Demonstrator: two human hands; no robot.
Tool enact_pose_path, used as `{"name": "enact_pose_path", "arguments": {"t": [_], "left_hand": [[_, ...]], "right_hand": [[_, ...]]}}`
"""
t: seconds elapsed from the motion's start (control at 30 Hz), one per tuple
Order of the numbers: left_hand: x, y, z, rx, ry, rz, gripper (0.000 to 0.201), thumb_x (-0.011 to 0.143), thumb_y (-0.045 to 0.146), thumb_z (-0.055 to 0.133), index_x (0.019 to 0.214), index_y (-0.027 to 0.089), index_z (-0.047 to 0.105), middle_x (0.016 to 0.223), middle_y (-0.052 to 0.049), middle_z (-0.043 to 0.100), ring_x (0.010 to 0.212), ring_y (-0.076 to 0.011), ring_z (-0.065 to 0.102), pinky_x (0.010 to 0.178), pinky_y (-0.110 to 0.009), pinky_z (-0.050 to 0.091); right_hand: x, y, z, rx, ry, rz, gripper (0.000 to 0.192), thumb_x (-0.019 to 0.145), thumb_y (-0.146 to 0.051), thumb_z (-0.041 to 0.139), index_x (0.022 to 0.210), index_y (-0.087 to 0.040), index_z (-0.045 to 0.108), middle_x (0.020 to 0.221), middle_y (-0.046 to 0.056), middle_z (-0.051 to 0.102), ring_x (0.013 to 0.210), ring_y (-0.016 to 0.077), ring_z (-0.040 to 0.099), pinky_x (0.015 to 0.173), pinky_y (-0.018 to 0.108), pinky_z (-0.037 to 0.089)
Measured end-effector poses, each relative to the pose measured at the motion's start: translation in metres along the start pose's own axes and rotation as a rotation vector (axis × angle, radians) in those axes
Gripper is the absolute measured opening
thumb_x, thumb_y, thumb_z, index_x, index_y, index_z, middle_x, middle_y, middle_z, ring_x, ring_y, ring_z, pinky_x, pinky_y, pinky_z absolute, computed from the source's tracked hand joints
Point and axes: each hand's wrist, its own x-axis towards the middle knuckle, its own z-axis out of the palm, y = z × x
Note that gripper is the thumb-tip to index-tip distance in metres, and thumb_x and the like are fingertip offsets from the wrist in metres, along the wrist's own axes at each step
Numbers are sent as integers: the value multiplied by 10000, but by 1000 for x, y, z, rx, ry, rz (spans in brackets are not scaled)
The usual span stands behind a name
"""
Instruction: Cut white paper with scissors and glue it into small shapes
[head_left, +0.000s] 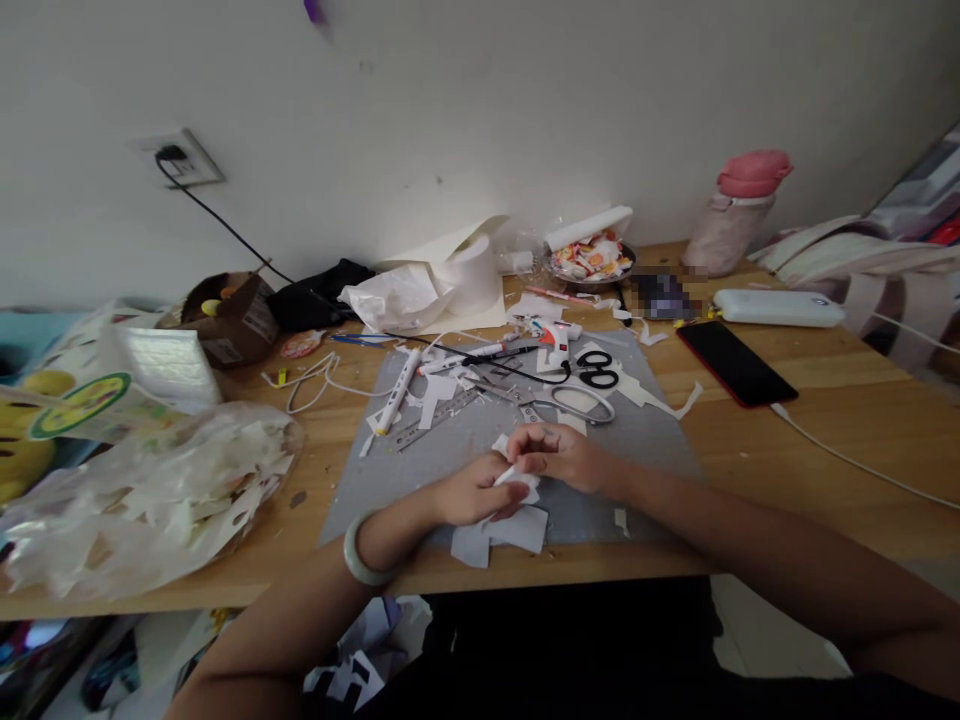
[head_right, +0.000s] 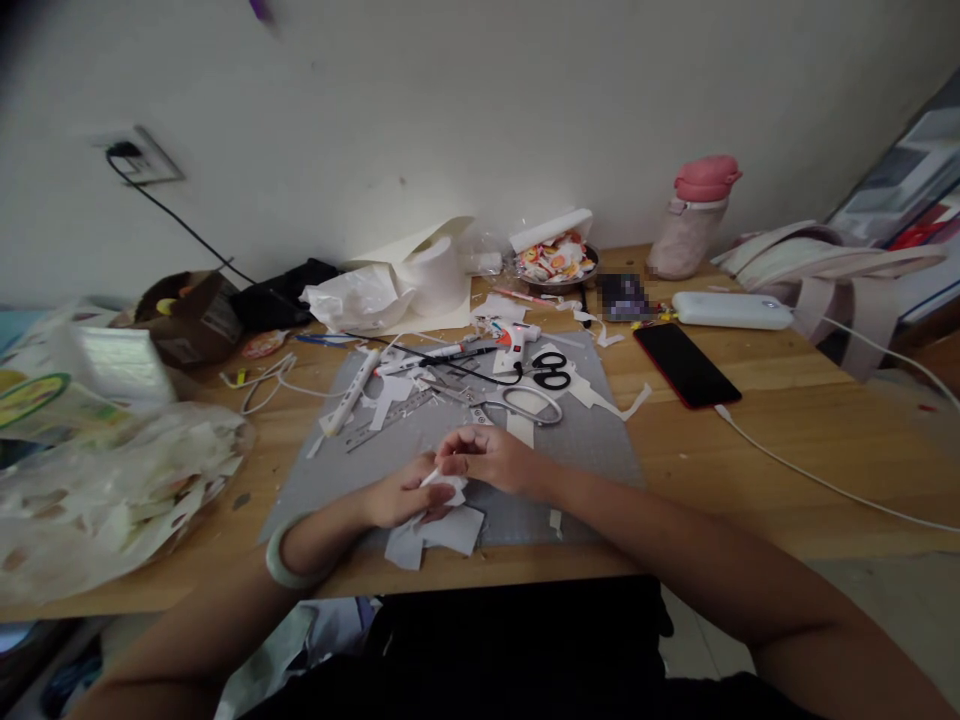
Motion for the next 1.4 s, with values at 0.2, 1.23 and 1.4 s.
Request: {"name": "enact_pose_path", "arguments": {"t": [0.2,1.23,1.4], "left_hand": [[1,2,1,-9,-30,-15,522,882,514,354,504,160,417,438,19,418,404,-67,372,429,-201,311],[5,11,2,-121,-41,-112,471,867,439,375,487,164,414,422,21,413,407,-73,366,456,-219,309],[5,10,3,-152,-38,-116,456,859,439,387,497,165,416,427,22,411,403,-72,359,445,-222,302]], "right_hand": [[2,9,1,-48,-4,-12,497,723,-662,549,696,-169,491,620,-49,396,580,81,336,545,234,264],[2,14,4,107,35,42,462,712,-615,594,678,-164,500,627,-37,438,599,93,369,586,243,300],[2,12,6,225,65,104,412,682,-552,647,692,-157,528,633,-25,475,604,99,403,585,247,308]]}}
